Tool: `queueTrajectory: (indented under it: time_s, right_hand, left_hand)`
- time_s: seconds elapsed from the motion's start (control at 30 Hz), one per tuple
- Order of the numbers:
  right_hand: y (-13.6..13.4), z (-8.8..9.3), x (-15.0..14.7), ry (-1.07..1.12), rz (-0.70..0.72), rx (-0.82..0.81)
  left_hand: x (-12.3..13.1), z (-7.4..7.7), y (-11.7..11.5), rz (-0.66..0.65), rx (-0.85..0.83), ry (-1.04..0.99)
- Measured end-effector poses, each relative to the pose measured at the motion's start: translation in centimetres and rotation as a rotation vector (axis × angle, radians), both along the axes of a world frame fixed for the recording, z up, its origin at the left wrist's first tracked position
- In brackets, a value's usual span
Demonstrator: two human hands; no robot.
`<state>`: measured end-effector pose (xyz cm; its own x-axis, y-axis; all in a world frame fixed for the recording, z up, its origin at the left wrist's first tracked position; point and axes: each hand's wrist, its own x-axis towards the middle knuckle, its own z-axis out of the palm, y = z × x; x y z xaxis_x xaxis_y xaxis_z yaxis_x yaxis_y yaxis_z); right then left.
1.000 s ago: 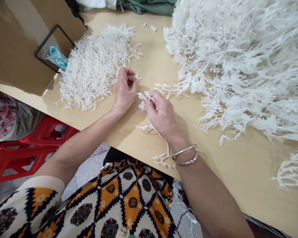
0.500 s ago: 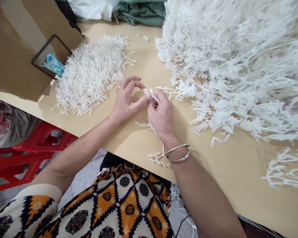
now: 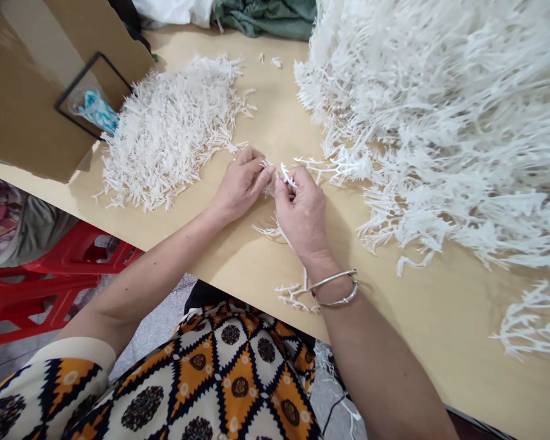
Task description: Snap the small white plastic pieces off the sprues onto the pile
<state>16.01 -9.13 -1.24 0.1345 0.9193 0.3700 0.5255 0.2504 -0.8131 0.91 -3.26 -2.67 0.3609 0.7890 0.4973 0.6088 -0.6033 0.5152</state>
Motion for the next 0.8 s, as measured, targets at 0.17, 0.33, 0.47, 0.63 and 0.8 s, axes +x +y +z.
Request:
queueTrajectory:
  time_s: [0.17, 0.33, 0.47, 0.63, 0.8]
  right_hand:
    - [0.0, 0.3, 0.2, -0.03, 0.044, -0.069]
    - [-0.8, 1.2, -0.3, -0.071, 0.165, -0.123]
    - [-1.2, 1.2, -1.1, -0.048, 0.176, -0.134]
    - [-0.9, 0.8, -0.9, 0.005, 0.106, -0.14]
    - [-0.6, 0.4, -0.5, -0.051, -0.023, -0.083]
  left_hand:
    - [0.1, 0.5, -0.6, -0.01, -0.041, -0.005]
    - [-0.5, -0.2, 0.8, 0.158, -0.021, -0.152]
    - [-1.4, -1.0, 2.1, 0.287, 0.0, -0.27]
    - [-1.6, -0.6, 1.5, 0.317, -0.039, -0.304]
    - [-1.1, 1.2, -0.1, 0.107, -0.032, -0.246]
